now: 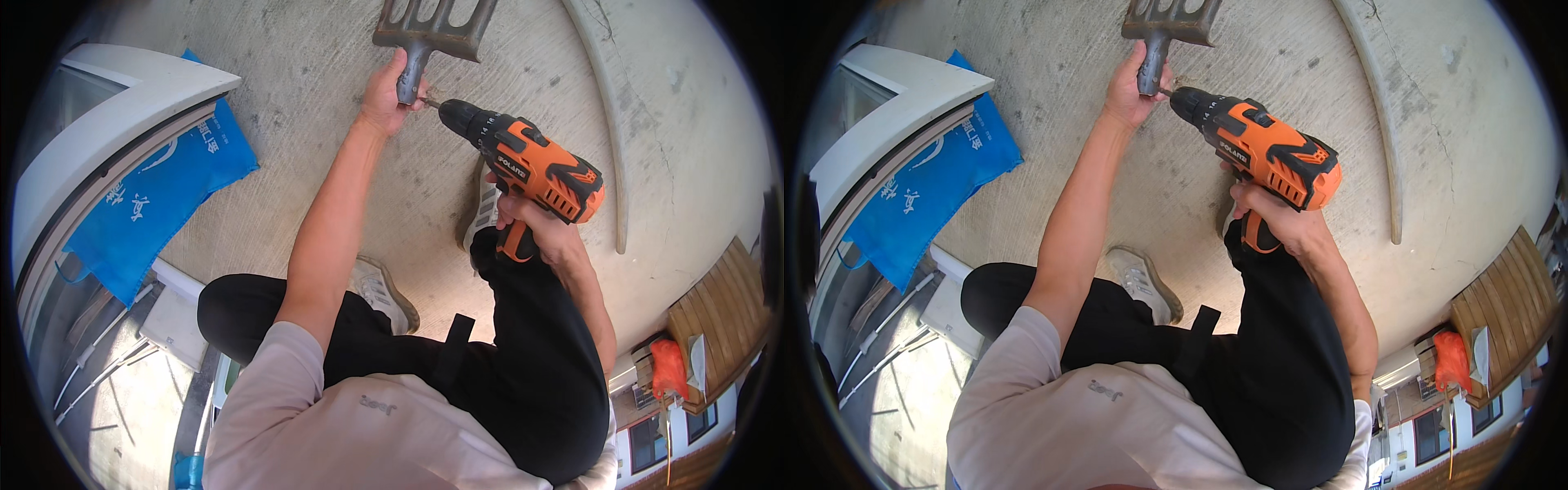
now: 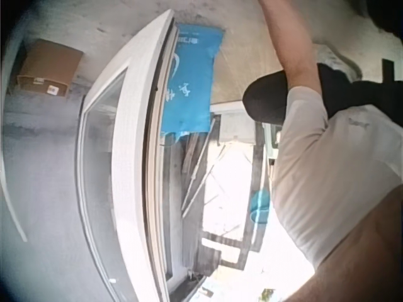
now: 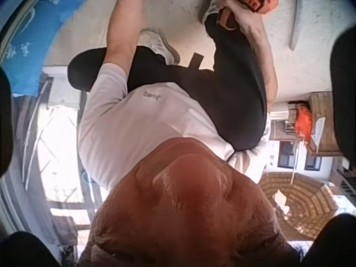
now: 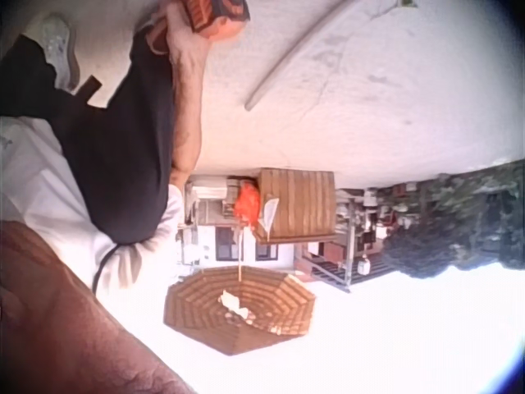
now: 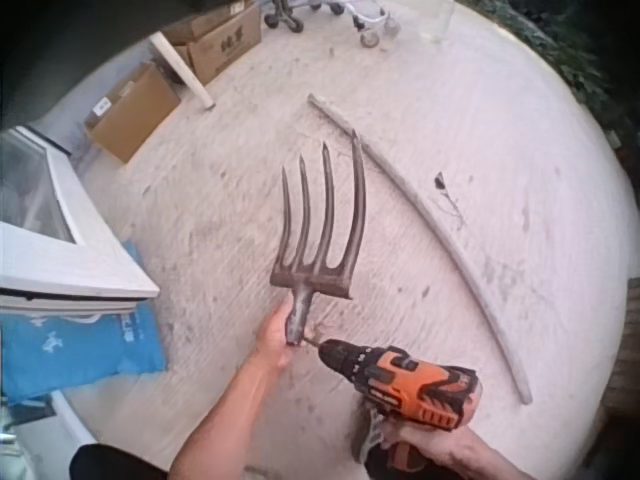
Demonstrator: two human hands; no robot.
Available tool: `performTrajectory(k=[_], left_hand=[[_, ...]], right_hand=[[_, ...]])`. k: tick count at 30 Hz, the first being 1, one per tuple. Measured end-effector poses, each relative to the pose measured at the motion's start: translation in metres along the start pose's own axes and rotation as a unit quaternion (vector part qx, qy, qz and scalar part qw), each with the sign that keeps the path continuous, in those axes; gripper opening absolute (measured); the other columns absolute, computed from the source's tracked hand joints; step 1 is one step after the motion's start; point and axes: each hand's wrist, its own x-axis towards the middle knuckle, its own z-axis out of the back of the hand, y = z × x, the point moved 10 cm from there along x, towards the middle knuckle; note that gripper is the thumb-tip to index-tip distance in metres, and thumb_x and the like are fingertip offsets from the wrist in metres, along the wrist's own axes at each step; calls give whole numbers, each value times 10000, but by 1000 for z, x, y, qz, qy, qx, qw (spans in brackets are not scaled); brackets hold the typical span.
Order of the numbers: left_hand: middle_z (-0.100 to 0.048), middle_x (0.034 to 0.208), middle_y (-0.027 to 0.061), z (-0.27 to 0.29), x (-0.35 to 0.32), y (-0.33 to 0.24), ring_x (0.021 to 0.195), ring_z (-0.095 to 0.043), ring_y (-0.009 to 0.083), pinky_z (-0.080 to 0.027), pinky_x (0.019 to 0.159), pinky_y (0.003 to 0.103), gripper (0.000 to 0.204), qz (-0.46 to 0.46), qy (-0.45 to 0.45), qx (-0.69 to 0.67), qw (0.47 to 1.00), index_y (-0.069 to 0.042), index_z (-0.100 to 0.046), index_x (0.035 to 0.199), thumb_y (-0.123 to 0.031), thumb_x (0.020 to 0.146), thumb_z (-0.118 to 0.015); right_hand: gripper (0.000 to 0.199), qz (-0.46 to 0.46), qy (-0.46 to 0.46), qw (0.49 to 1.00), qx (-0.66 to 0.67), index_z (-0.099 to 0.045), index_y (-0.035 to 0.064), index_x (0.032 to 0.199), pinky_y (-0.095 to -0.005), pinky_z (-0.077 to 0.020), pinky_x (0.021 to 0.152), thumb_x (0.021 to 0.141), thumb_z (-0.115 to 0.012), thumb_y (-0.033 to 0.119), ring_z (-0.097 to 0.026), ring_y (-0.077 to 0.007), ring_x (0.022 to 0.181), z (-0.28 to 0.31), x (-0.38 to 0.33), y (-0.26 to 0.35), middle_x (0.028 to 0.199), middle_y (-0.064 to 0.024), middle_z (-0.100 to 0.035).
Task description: The person retrieves a blue bag and a drill from a cluttered storage area and moves to a balcony. They sit on the floor and use the drill to remove a bolt from a pitchfork head. Afterward, they use a hammer to separate the pitchfork head from its handle. Finally, they retrieve an angle grinder from the bag and attach a safety guard to it.
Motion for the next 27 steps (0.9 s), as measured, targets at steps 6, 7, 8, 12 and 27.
performTrajectory(k=[6,7,8,12,27], left_hand=[[-596,663,87,-7,-6,-23,514,-540,152,-404,443,264,583,8,44,-35,998,-7,-581,951,-586,943,-512],[-598,671,90,-3,-5,-22,513,-541,155,-407,442,269,582,11,36,-52,998,-2,-584,953,-580,943,-517],[-600,680,92,0,-5,-19,513,-542,158,-410,441,274,581,13,27,-69,997,3,-587,955,-574,943,-521],[-605,706,100,6,-5,-8,516,-546,167,-420,435,283,575,13,2,-104,994,17,-598,960,-555,940,-544],[-580,691,62,3,-1,-3,584,-542,133,-437,459,264,569,2,-6,-46,999,-12,-583,979,-576,935,-530]], right_hand=[[411,0,4,999,34,-616,-3,1187,-293,-539,646,777,-593,-26,-595,-132,671,-12,8,0,1040,-81,-662],[399,13,4,999,38,-619,-4,1175,-294,-537,644,777,-594,-23,-595,-135,667,-14,9,3,1033,-81,-661],[387,26,4,999,42,-621,-5,1164,-295,-536,641,778,-596,-19,-595,-138,664,-16,10,6,1026,-82,-660],[367,4,3,1000,25,-622,-13,1137,-301,-534,641,771,-596,-16,-590,-143,654,-15,14,7,1003,-81,-656],[338,4,-1,1000,10,-627,-27,1115,-310,-547,641,779,-596,-8,-598,-140,647,-14,19,3,964,-78,-648]])
